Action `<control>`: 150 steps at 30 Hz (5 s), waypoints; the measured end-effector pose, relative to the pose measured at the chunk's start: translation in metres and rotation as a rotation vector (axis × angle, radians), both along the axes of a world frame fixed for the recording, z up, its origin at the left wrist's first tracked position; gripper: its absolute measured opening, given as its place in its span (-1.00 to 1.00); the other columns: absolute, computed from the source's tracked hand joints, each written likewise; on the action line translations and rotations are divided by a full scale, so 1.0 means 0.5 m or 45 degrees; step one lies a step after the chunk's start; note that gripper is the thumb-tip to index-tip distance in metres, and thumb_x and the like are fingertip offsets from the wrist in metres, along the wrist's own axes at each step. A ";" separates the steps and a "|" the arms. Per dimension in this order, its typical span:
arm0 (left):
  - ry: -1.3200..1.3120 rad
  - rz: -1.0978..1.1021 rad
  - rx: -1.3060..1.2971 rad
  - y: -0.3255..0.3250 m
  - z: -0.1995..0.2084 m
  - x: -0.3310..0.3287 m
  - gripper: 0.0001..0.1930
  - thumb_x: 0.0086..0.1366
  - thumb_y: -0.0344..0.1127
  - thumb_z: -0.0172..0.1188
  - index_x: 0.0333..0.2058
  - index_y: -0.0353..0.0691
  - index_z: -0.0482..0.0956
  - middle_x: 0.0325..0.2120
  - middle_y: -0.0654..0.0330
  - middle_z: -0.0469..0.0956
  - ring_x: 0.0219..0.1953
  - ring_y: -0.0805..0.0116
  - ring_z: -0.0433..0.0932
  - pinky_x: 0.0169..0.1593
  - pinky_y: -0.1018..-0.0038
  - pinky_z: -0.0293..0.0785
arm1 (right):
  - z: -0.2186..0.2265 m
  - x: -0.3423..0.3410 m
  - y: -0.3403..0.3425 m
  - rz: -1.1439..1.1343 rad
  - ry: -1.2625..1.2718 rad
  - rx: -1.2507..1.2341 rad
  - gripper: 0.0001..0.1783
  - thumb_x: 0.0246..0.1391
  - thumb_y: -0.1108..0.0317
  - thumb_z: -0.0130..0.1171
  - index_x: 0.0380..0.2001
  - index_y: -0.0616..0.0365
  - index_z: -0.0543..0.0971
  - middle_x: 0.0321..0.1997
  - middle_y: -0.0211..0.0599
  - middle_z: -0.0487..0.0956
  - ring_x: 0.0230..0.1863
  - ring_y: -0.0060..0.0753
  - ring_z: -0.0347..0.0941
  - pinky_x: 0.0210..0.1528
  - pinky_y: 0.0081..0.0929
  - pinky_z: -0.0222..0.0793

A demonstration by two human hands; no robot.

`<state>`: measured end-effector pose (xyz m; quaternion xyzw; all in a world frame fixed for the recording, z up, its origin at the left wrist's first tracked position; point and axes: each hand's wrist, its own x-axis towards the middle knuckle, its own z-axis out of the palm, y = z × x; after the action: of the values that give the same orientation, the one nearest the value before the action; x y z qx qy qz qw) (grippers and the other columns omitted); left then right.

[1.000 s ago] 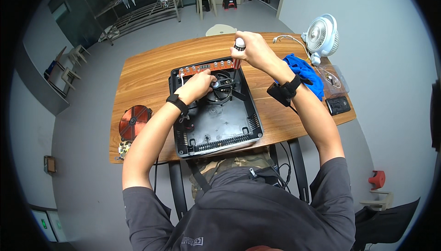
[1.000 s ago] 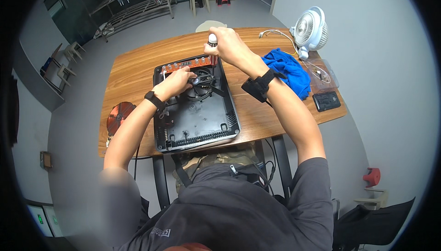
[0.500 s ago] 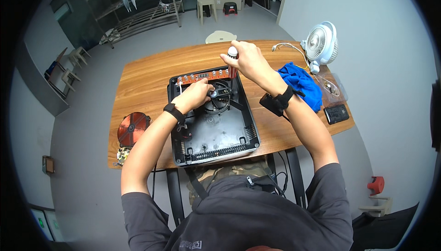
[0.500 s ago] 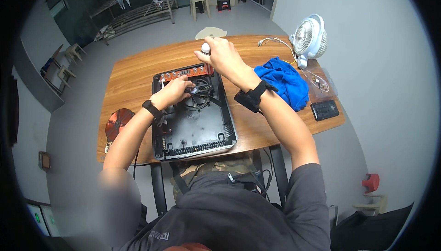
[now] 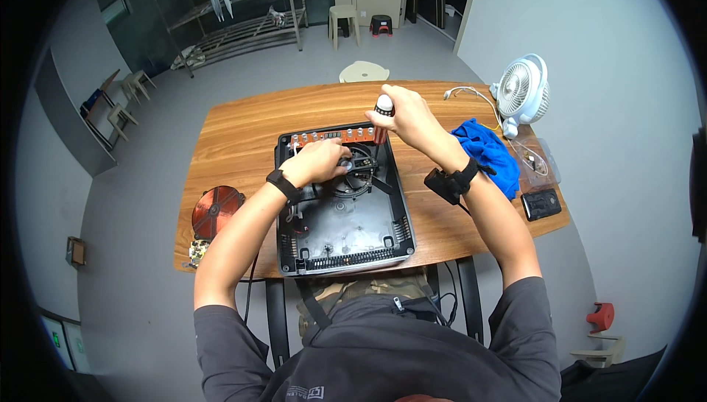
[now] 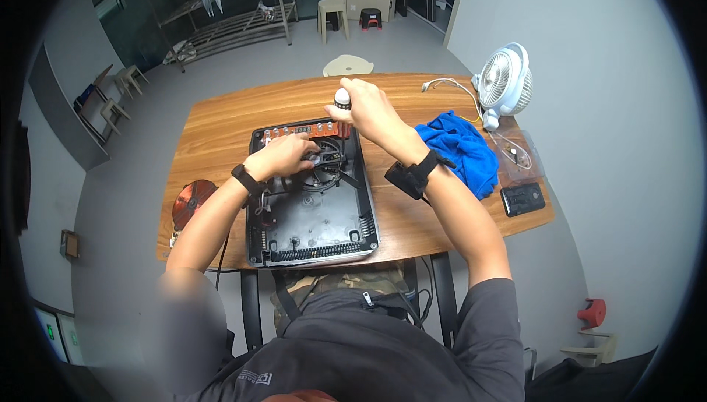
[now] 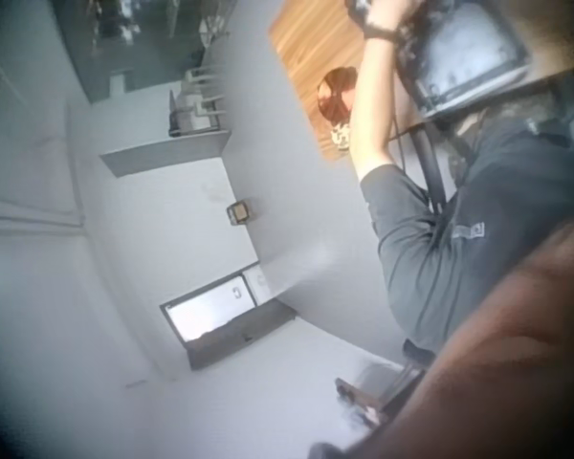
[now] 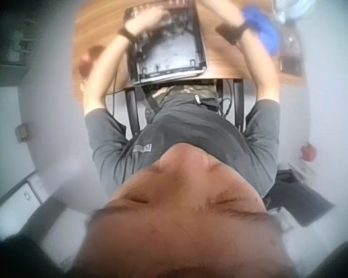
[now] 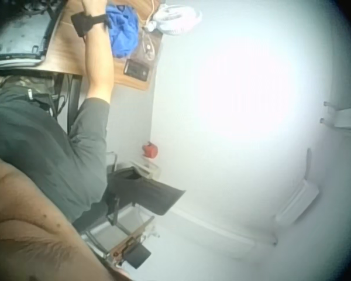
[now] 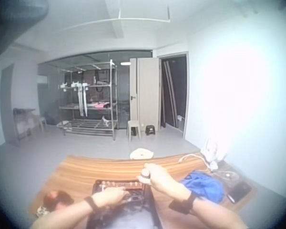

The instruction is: The person uses a screwdriver to remove screws from the back of a black electronic device, then opens the casing to reveal internal components including a copper-colored disc. They continue to unscrew and remove internal parts, placing them on the table.

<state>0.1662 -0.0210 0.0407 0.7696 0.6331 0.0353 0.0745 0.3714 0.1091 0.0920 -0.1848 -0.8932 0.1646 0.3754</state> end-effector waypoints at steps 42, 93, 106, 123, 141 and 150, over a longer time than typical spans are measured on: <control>-0.750 0.122 0.366 0.062 0.080 0.092 -0.71 0.14 -0.27 0.49 -0.23 -0.31 0.69 -0.38 0.12 0.74 -0.31 0.48 0.70 -0.23 0.51 0.56 | 0.050 0.016 -0.024 -0.162 -0.482 0.115 -0.48 0.15 -0.07 0.17 -0.21 0.25 0.56 -0.35 0.13 0.64 -0.25 0.23 0.62 -0.16 0.05 0.53; -1.146 0.230 0.082 0.093 -0.007 0.055 -0.73 0.32 -0.23 0.33 -0.17 -0.33 0.66 -0.43 0.25 0.63 -0.43 0.57 0.53 -0.33 0.53 0.47 | 0.018 -0.005 -0.030 -0.196 -0.146 0.087 -0.55 0.15 -0.02 0.22 -0.23 0.19 0.48 -0.26 0.03 0.67 -0.20 0.18 0.62 -0.23 0.02 0.52; -1.152 0.208 -0.014 0.087 -0.008 0.061 -0.76 0.34 -0.24 0.35 -0.20 -0.31 0.64 -0.43 0.33 0.60 -0.41 0.59 0.48 -0.30 0.57 0.44 | 0.019 -0.007 -0.029 -0.185 -0.249 0.025 -0.60 0.08 0.07 0.18 -0.19 0.18 0.44 -0.20 0.04 0.63 -0.18 0.19 0.59 -0.17 0.02 0.49; -1.124 0.256 -0.035 0.085 -0.010 0.065 -0.79 0.35 -0.26 0.34 -0.20 -0.32 0.69 -0.41 0.30 0.64 -0.41 0.59 0.51 -0.31 0.57 0.45 | 0.009 -0.010 -0.026 -0.200 -0.252 0.068 -0.54 0.11 -0.04 0.23 -0.21 0.16 0.45 -0.24 0.00 0.63 -0.20 0.19 0.60 -0.21 0.05 0.48; -0.949 0.230 0.249 0.089 0.018 0.075 -0.69 0.17 -0.24 0.45 -0.27 -0.39 0.64 -0.52 0.14 0.65 -0.47 0.40 0.60 -0.30 0.38 0.52 | 0.002 -0.006 -0.019 -0.100 -0.199 -0.139 -0.53 0.05 0.00 0.27 -0.21 0.21 0.51 -0.17 0.03 0.61 -0.15 0.17 0.56 -0.13 -0.06 0.48; -0.813 0.300 0.338 0.089 0.028 0.092 -0.70 0.20 -0.24 0.45 -0.32 -0.41 0.66 -0.49 0.21 0.66 -0.42 0.55 0.54 -0.32 0.47 0.48 | 0.000 -0.014 -0.003 -0.137 -0.156 0.121 -0.54 0.16 -0.01 0.24 -0.17 0.20 0.51 -0.15 0.02 0.59 -0.16 0.19 0.57 -0.15 -0.01 0.49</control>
<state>0.2120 0.0237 0.0549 0.6445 0.6522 0.3640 0.1635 0.3642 0.1077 0.0921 -0.2242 -0.9101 0.0902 0.3366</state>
